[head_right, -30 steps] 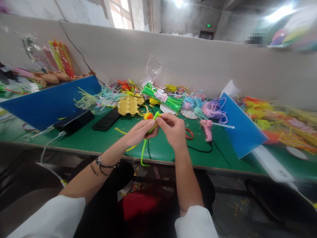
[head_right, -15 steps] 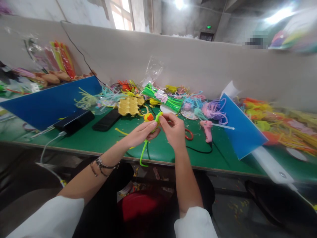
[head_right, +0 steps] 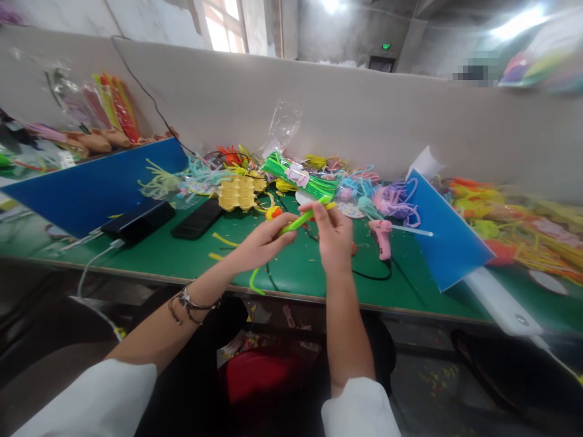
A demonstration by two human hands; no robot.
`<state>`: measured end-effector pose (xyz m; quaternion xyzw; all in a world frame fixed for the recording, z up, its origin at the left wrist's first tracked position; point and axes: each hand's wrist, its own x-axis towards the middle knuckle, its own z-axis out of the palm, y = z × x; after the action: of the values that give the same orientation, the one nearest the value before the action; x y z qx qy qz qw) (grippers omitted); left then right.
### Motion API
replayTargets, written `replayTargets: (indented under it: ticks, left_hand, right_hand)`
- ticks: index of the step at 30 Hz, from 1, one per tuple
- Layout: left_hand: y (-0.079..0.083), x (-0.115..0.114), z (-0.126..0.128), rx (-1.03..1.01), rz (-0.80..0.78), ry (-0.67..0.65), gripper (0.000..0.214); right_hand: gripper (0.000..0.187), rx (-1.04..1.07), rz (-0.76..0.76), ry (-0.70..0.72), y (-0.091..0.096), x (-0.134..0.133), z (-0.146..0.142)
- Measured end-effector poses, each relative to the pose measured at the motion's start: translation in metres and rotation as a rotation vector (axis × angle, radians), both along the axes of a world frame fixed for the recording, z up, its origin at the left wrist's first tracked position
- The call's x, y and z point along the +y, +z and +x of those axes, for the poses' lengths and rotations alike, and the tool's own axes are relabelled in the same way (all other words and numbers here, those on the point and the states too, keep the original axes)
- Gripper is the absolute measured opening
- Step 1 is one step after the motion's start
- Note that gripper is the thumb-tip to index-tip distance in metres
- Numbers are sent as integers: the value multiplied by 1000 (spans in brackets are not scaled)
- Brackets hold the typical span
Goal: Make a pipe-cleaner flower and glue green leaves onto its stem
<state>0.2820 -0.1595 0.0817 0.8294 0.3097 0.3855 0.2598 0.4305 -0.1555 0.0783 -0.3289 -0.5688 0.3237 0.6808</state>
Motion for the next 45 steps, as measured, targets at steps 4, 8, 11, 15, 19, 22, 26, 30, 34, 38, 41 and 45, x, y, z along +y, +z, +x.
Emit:
replayTargets:
  ticks: [4, 8, 11, 15, 19, 22, 26, 30, 34, 38, 41, 45]
  left_hand:
    - [-7, 0, -5, 320, 207, 201, 34]
    - [-13, 0, -6, 507, 305, 309, 33]
    - [-14, 2, -7, 525, 326, 325, 33]
    - [-17, 5, -13, 459, 299, 300, 34]
    - [-17, 4, -25, 354, 259, 256, 35]
    - [-13, -3, -33, 249, 135, 139, 32]
    - [-4, -13, -42, 112, -388, -150, 37]
    - [1, -19, -41, -5, -666, -270, 35]
    - [2, -19, -25, -88, -642, -253, 41]
    - [-2, -19, -7, -146, -609, -302, 22]
    - [-10, -21, 2, -132, -573, -325, 21]
    - [-19, -20, 12, -82, -179, -60, 18]
  right_hand:
    - [30, 133, 47, -95, 1, 4, 13]
    - [32, 114, 43, -144, 1, 6, 16]
    - [35, 91, 36, -145, 1, 6, 14]
    - [32, 165, 57, -97, 3, 6, 14]
    - [27, 340, 102, -100, 7, 7, 22]
    - [26, 394, 96, -145, 8, 10, 29]
    - [26, 359, 73, -278, 6, 10, 30]
    - [24, 259, 44, -263, 6, 4, 21]
    - [25, 54, 33, -263, 7, -7, 5]
    - [26, -154, 30, -202, 9, -16, -2]
    - [23, -183, 33, -191, 10, -16, 1]
    - [23, -222, 16, -151, 9, -13, 3]
